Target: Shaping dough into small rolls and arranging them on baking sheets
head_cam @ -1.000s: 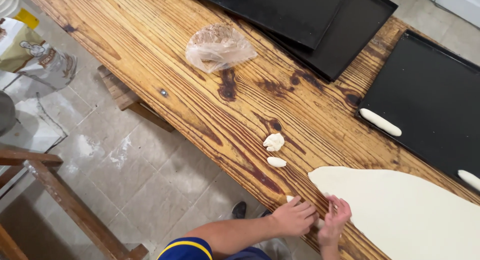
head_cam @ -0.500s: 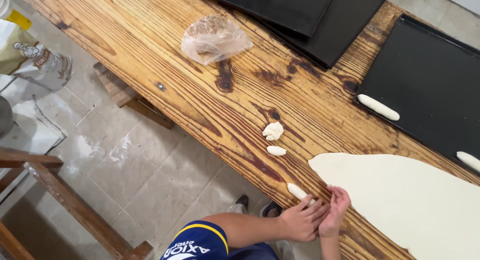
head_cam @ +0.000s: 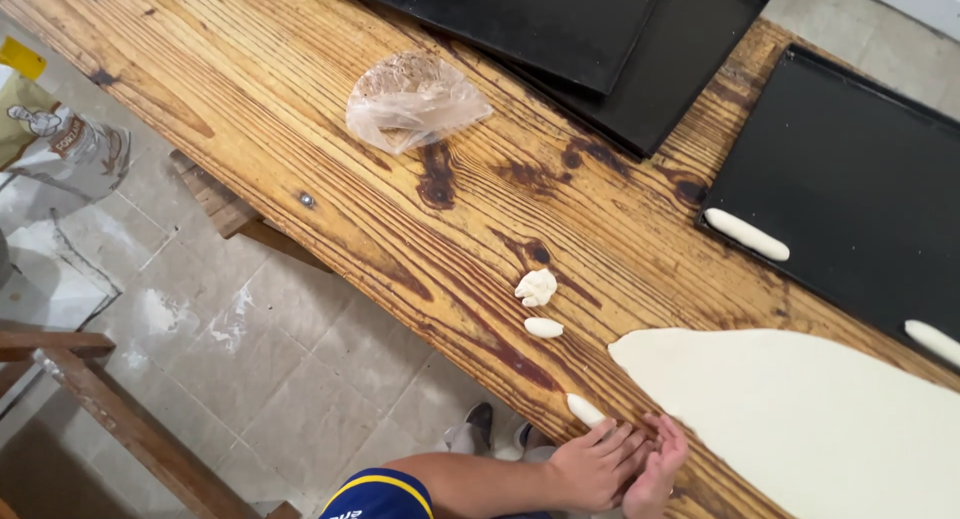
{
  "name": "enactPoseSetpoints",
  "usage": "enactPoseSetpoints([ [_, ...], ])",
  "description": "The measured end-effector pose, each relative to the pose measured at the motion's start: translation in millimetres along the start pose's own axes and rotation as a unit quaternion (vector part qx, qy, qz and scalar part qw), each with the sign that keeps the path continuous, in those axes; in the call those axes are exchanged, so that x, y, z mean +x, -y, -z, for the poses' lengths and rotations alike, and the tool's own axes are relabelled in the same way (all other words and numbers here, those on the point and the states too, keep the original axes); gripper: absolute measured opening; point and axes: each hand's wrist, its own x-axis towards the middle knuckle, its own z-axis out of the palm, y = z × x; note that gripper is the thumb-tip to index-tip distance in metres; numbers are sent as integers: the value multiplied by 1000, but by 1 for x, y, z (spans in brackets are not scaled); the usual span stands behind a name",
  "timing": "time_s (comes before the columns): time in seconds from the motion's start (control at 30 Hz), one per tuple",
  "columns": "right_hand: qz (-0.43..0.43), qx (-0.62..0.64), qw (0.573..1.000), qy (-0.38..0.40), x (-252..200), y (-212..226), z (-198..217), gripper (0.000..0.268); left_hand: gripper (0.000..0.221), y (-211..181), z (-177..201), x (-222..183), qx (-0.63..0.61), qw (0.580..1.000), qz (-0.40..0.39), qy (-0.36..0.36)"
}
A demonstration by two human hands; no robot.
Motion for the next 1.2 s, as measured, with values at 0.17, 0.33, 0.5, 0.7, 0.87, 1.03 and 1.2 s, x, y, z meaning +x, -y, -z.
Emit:
enactPoseSetpoints([
  [0.17, 74, 10, 996, -51, 11, -21, -6, 71, 67, 10, -21, -2, 1, 999, 23, 42],
  [0.33, 96, -40, 994, -29, 27, 0, -13, 71, 74, 23, -38, -4, 33, 991, 18, 128],
  [0.5, 83, -13, 996, -39, 41, -48, 0, 62, 70, 23, -43, -3, 99, 992, -6, 82],
  [0.7, -21, -132, 987, -93, 9, -167, 68, 51, 83, 24, -58, -19, 198, 967, -53, 152],
  [0.87, 43, 7, 998, -35, 33, -212, 72, 74, 43, 31, -73, -22, 124, 992, -8, -21],
  [1.03, -48, 8, 998, -30, 66, -119, 31, 42, 71, 43, -57, -7, 147, 975, -9, 168],
  [1.2, -6, -39, 999, -1, 50, -181, 78, 26, 79, 33, -31, -4, 140, 946, -11, 291],
])
